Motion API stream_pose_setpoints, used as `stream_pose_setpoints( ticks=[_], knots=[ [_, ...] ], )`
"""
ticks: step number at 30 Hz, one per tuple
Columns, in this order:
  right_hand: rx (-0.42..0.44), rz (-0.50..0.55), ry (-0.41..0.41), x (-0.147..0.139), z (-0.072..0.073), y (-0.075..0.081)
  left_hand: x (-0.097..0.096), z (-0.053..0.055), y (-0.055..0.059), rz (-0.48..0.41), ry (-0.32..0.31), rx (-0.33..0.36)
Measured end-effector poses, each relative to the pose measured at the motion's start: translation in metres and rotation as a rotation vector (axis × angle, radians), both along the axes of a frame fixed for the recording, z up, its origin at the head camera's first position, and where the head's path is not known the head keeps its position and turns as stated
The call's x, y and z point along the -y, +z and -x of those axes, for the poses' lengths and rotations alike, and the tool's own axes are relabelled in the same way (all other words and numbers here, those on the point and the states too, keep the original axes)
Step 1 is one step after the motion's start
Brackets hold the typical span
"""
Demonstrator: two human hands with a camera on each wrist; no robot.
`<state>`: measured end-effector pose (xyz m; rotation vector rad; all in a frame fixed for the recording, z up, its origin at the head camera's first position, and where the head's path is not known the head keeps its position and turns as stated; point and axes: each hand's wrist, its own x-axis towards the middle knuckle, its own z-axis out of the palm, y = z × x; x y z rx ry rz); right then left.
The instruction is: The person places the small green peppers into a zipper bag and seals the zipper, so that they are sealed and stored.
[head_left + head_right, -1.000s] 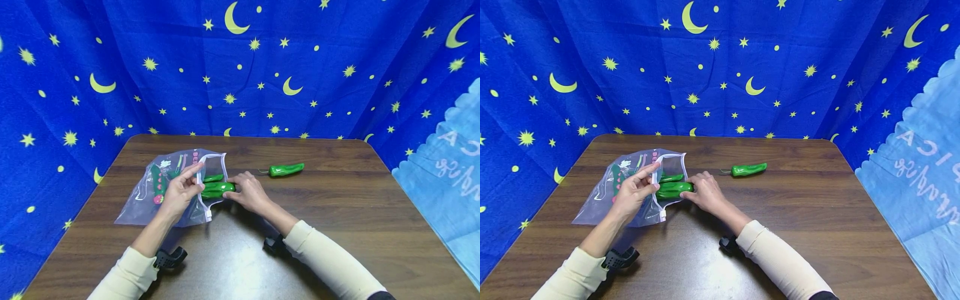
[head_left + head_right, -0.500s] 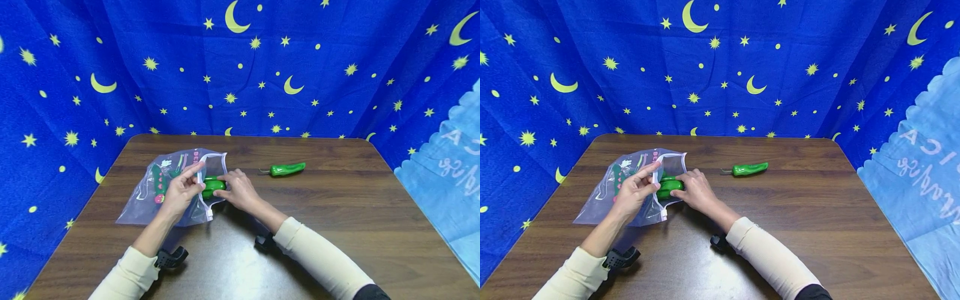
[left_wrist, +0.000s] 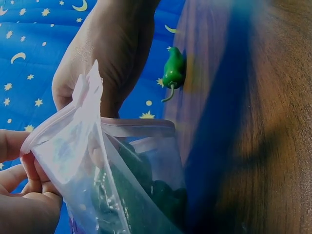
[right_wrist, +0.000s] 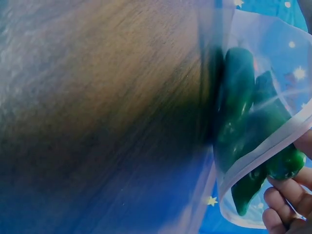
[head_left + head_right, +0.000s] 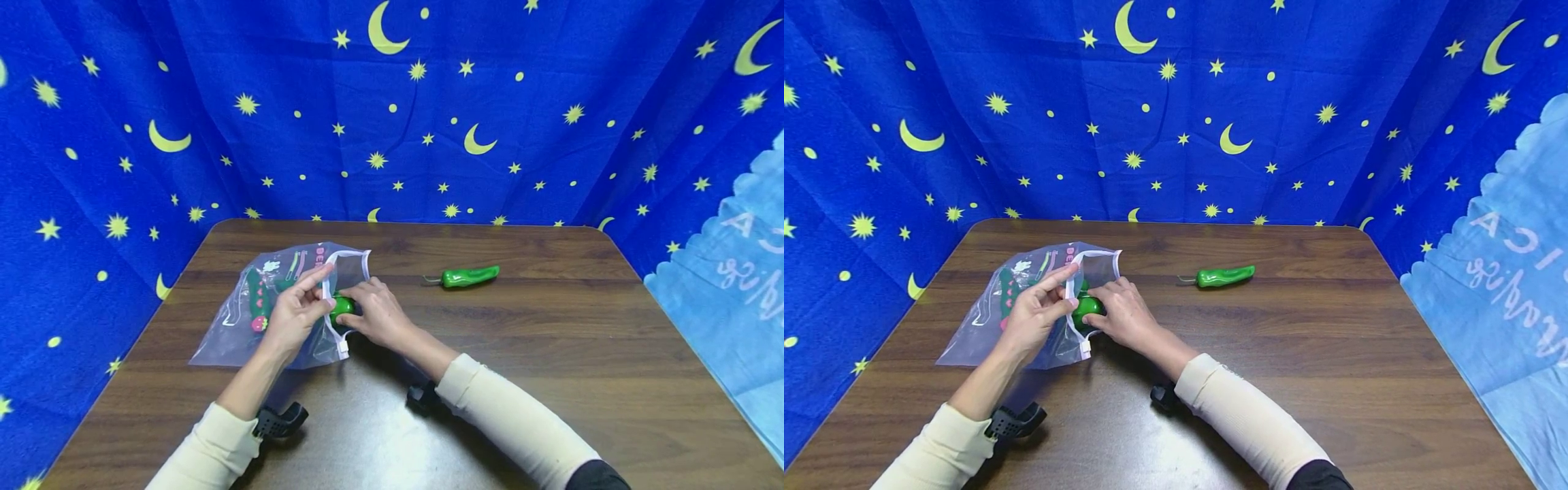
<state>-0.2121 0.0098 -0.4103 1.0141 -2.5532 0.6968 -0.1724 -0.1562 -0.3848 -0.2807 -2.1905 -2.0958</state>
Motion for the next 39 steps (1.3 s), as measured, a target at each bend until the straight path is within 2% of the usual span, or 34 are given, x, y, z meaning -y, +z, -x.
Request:
stream_pose_setpoints(
  ticks=[4,16,29,39],
  knots=[
    [-0.012,0.022,0.002,-0.003,-0.001,-0.001,0.000,0.000,0.001,-0.006,-0.003,-0.001],
    [0.060,0.098,-0.037,-0.031,-0.004,0.003,-0.001,0.000,0.001,0.004,-0.003,0.008],
    [0.094,0.161,-0.164,-0.078,0.017,0.003,-0.001,-0.001,-0.001,0.015,0.001,0.016],
    [0.138,0.147,-0.261,-0.116,0.034,-0.002,-0.002,0.000,-0.002,0.000,-0.002,0.022]
  ],
)
